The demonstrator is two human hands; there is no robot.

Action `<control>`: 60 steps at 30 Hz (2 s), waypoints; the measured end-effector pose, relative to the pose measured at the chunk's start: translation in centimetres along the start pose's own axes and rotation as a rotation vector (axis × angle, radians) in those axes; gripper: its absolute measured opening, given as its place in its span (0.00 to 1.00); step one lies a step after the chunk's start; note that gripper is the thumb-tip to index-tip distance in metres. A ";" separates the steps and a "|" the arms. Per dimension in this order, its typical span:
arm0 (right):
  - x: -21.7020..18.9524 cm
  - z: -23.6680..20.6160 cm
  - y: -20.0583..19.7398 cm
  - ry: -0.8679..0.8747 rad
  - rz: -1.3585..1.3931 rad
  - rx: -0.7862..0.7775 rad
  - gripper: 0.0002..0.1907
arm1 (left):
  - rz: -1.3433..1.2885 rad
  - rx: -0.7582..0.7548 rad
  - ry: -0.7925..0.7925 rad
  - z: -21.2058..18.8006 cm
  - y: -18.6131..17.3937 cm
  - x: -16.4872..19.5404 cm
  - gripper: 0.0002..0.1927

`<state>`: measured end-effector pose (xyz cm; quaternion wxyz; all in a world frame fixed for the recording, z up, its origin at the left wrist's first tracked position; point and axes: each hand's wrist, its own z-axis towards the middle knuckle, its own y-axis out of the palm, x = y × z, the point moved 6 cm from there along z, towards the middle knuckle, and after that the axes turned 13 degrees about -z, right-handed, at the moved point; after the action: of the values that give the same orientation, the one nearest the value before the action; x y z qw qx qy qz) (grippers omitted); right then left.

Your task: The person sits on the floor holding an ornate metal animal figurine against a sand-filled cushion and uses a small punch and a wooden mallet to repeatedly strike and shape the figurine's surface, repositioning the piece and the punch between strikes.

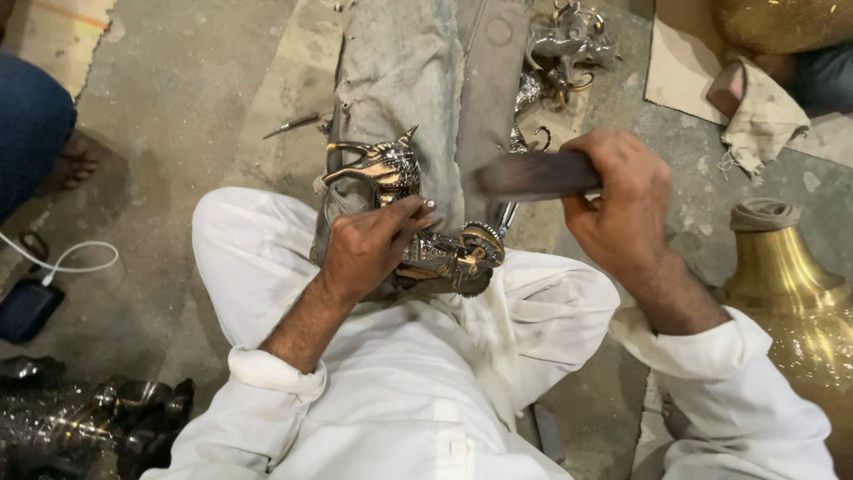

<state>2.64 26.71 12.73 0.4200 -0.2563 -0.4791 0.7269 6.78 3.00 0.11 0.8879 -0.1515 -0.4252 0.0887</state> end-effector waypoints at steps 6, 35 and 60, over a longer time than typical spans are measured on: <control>0.2 -0.1 -1.2 0.077 0.034 0.063 0.15 | -0.025 0.034 -0.007 0.4 -0.4 0.2 0.17; -1.9 -8.7 9.7 0.517 0.758 -0.162 0.11 | -0.734 0.452 -0.567 -2.0 -6.1 -9.4 0.15; 2.4 -10.8 10.6 0.751 1.037 -0.414 0.24 | -0.166 -0.172 -0.224 3.3 -1.0 -1.6 0.19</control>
<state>5.92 31.97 -1.28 0.0969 -0.7639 -0.2447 0.5892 3.24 2.22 1.31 0.8230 -0.1804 -0.5386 -0.0055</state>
